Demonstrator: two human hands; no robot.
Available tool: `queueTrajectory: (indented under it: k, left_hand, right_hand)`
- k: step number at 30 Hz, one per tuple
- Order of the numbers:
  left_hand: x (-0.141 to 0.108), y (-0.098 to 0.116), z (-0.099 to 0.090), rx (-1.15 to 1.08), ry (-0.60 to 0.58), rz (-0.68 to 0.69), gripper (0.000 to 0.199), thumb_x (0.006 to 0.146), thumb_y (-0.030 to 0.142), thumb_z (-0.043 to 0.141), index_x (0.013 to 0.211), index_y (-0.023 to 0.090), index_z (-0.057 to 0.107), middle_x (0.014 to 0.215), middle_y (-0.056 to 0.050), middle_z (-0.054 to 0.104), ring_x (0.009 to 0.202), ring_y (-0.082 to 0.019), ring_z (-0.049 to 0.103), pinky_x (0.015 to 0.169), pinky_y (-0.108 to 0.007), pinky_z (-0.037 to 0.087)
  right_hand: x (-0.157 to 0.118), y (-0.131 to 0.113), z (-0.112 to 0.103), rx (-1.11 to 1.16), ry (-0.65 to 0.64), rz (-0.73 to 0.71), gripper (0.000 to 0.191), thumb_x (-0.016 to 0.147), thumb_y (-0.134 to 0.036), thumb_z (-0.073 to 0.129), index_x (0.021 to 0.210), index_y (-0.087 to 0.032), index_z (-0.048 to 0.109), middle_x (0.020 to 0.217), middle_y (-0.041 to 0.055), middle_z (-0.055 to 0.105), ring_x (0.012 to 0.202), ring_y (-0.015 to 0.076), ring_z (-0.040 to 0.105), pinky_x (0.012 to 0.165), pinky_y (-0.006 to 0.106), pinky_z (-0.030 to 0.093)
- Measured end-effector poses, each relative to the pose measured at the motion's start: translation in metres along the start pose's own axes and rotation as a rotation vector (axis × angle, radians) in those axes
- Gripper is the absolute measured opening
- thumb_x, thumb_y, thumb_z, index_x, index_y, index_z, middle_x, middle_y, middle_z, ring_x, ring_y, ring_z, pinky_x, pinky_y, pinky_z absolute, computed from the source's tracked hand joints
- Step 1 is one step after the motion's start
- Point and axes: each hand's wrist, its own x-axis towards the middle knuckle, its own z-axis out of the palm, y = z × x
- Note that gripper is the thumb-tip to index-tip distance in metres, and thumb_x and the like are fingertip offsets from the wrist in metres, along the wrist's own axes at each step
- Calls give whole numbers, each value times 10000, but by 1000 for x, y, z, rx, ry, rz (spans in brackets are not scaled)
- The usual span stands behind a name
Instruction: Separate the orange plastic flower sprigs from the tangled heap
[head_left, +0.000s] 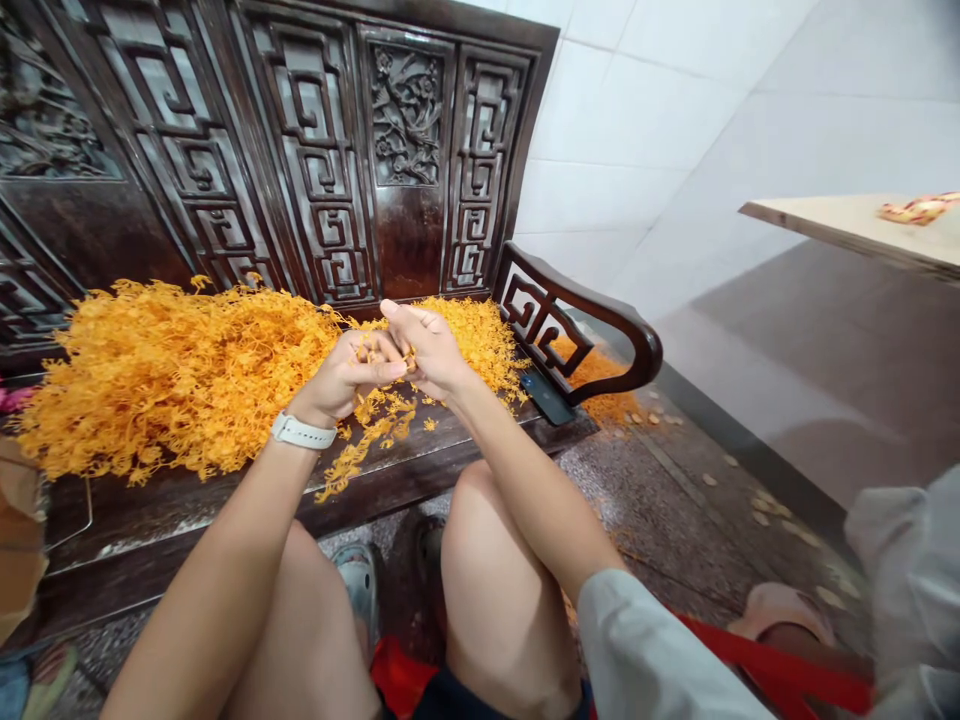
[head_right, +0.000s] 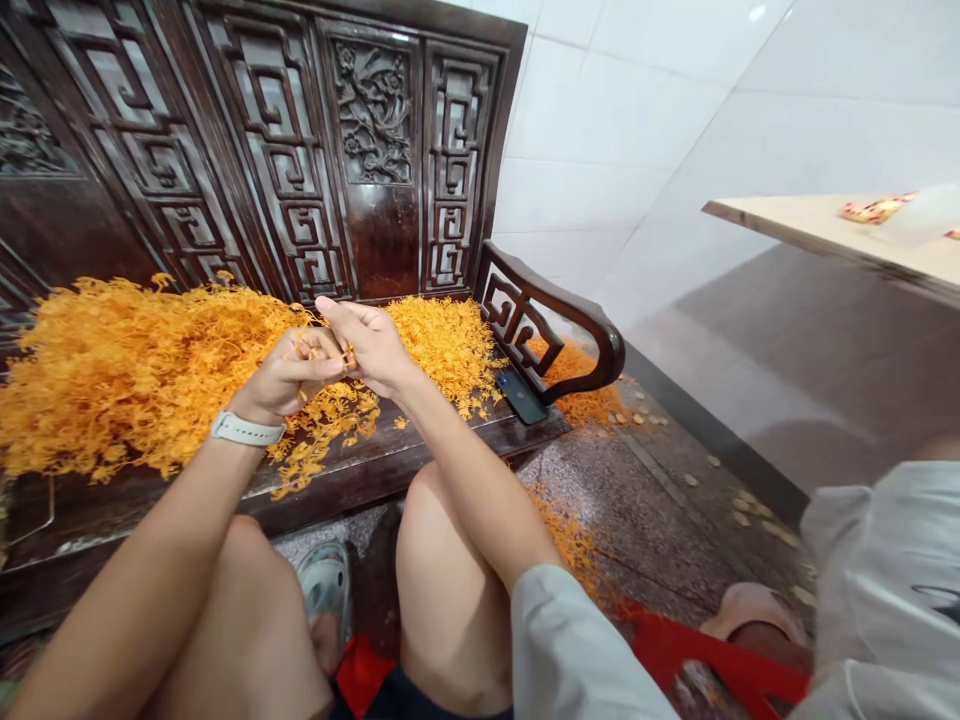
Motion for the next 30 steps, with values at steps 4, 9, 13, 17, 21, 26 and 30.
queueTrajectory:
  k: [4, 9, 13, 17, 21, 26, 30]
  left_hand:
    - [-4, -1, 1, -72, -94, 13, 267, 600, 288, 988, 619, 175, 747, 738, -55, 733, 699, -172, 680, 657, -283, 518]
    - [-13, 4, 3, -246, -149, 52, 463, 572, 403, 1016, 545, 178, 612, 431, 43, 448, 387, -70, 393, 455, -243, 349]
    - [-16, 16, 3, -375, -25, 68, 552, 633, 417, 993, 590, 185, 493, 427, 90, 274, 358, -48, 268, 415, -231, 286]
    - [-7, 18, -10, -460, 146, -22, 344, 845, 304, 861, 702, 185, 571, 455, 95, 286, 389, -54, 339, 449, -207, 347]
    - [10, 4, -19, -395, 455, -229, 84, 972, 189, 708, 896, 163, 681, 544, 53, 528, 441, -60, 491, 460, -170, 412]
    - [19, -12, -15, -321, 557, -203, 32, 984, 167, 698, 1015, 164, 704, 817, -26, 750, 632, -88, 677, 597, -182, 554]
    - [22, -14, -22, -327, 543, -62, 80, 1002, 179, 677, 1067, 211, 711, 1106, -53, 799, 820, -104, 729, 747, -202, 596]
  right_hand:
    - [-2, -7, 2, 68, -74, 17, 651, 836, -590, 827, 568, -212, 368, 414, -98, 360, 331, 25, 229, 317, 179, 146]
    - [-12, -24, -11, 157, -257, -6, 692, 945, -620, 690, 543, -217, 297, 377, -109, 221, 338, 26, 141, 320, 152, 176]
    - [-18, -36, -33, 42, -854, 30, 628, 897, -538, 786, 491, -196, 450, 402, -41, 396, 362, 41, 349, 392, 167, 349]
    - [3, -25, -59, 138, -691, 56, 485, 883, -608, 766, 688, -206, 578, 594, 15, 587, 525, 102, 579, 511, 195, 519]
    - [31, 6, -80, 488, 306, 247, 559, 1055, -688, 278, 1016, -197, 542, 943, 126, 708, 854, 183, 712, 664, 297, 643]
    - [35, 30, -79, 322, 333, 455, 348, 1069, -446, 418, 1077, -156, 610, 920, 86, 708, 748, 149, 668, 640, 249, 593]
    - [27, 30, -65, -177, -18, 390, 391, 1015, -535, 616, 996, -153, 694, 916, 89, 736, 710, 138, 644, 603, 235, 525]
